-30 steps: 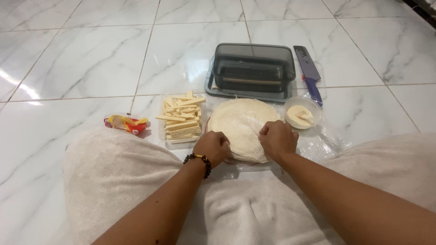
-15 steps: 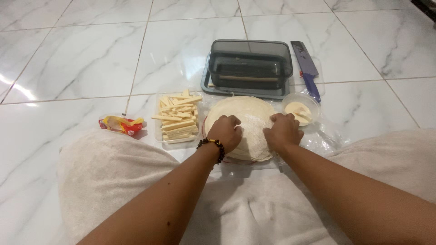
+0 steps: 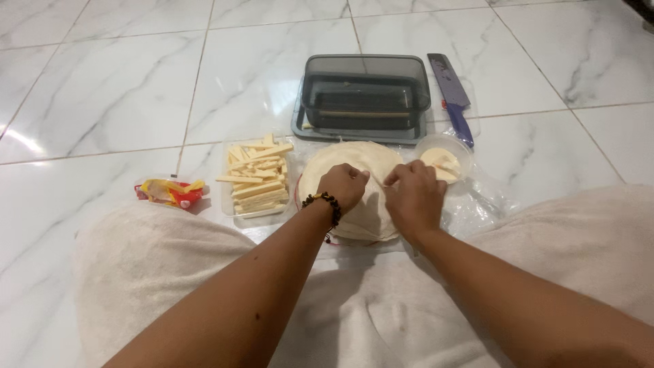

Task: The person sits on the floor and prepares cheese rolls by placing cheese sticks on thin dough sheets, rolling them into cylinders, and placing them in a container. The person repeats this process with multiple dough sheets and cheese sticks.

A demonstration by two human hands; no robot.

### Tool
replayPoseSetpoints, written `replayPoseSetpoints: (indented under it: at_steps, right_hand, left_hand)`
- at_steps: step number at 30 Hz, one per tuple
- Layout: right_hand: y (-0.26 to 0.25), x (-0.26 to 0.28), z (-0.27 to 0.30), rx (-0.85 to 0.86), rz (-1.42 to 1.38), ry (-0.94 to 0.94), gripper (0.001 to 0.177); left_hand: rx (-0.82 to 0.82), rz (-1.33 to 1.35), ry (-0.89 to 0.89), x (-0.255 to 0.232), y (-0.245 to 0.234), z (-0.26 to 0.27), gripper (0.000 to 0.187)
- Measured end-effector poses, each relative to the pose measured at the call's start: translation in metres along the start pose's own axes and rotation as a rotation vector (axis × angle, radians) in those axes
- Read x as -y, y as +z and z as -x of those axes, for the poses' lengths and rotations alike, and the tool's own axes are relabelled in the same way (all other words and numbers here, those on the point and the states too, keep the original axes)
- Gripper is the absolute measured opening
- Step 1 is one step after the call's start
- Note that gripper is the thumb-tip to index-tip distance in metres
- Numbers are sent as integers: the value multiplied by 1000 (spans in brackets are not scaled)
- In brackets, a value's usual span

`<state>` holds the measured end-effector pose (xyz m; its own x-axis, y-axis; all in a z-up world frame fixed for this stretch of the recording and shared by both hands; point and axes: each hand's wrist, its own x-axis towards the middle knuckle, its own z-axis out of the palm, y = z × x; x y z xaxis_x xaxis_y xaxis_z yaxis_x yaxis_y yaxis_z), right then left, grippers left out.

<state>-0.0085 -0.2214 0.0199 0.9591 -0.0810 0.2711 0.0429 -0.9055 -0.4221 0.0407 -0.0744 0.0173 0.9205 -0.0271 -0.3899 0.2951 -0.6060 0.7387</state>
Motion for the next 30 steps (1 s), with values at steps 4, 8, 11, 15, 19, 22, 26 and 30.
replayPoseSetpoints:
  at_steps: [4, 8, 11, 15, 19, 22, 26, 30]
  right_hand:
    - [-2, 17, 10, 62, -74, -151, 8]
    - [-7, 20, 24, 202, -435, -127, 17]
    - [-11, 12, 25, 202, -511, -56, 27]
    - [-17, 2, 22, 180, -206, -46, 34]
    - [-23, 9, 16, 189, -309, 222, 42]
    - [-25, 17, 6, 316, -524, 585, 46]
    - [-19, 14, -4, 377, -734, 658, 42]
    - [-2, -7, -20, 286, -821, 654, 26]
  left_hand:
    - [39, 162, -158, -6, 0, -4, 50]
    - [-38, 261, -271, 5, 8, -16, 38]
    - [4, 512, -367, 18, 13, -27, 19]
    - [41, 402, -216, 31, 10, -28, 20]
    - [-21, 690, -248, 30, 5, -9, 13]
    - [-26, 657, -254, 20, -3, 5, 16]
    - [-178, 642, -224, 12, -5, 21, 73]
    - [-217, 373, -104, 19, -10, 27, 87]
